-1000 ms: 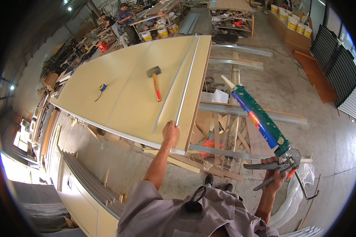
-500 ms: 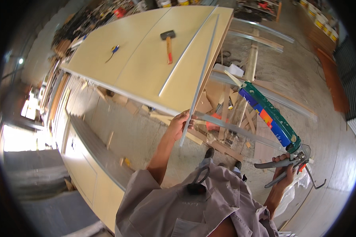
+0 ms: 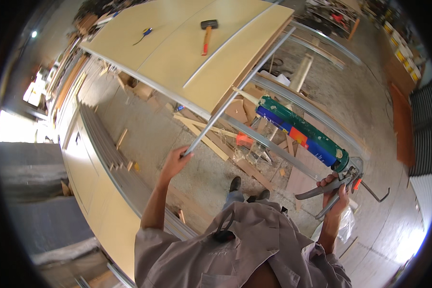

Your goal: The person applies sealant to a metal frame and attaches a long metal strip to a large panel. They repeatedly position and press the strip into place along the panel edge, using a sealant gun and their hands to secure the components.

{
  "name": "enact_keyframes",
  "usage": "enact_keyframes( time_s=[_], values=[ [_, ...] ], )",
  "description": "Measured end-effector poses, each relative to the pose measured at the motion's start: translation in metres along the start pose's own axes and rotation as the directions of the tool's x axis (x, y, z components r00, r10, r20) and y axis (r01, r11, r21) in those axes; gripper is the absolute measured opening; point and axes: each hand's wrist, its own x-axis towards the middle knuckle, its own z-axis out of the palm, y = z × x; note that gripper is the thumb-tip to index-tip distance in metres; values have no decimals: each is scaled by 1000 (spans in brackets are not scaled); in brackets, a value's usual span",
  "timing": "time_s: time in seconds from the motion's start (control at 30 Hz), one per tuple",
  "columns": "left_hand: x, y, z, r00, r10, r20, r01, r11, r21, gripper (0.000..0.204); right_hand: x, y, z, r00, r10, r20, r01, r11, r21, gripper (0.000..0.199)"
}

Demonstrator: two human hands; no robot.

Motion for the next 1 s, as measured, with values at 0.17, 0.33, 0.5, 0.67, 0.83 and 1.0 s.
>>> enact_keyframes(
  time_s=[0.17, 0.33, 0.5, 0.67, 0.83, 1.0],
  values=[
    [-8, -48, -9, 945, -109, 309, 99, 994, 51, 22, -7, 29, -14, 989, -103, -105, 107, 994, 32, 48],
    [0, -111, 6, 882, -4, 472, -94, 979, 183, 25, -18, 45, -5, 963, -160, -219, 161, 987, -16, 47],
    [44, -147, -4, 899, 122, 420, -306, 862, 404, 21, -31, 54, 9, 945, -127, -300, 107, 991, -82, 46],
    [50, -147, 0, 965, 149, 218, -246, 802, 543, 25, -40, 88, 31, 968, 5, -252, -20, 998, -57, 46],
    [34, -124, -20, 979, 136, 155, -200, 807, 555, 25, -44, 100, 61, 974, 119, -192, -124, 992, -15, 47],
    [13, -70, -68, 976, 162, 144, -217, 734, 643, 23, -34, 103, 82, 973, 200, -112, -202, 979, -6, 49]
  ],
)
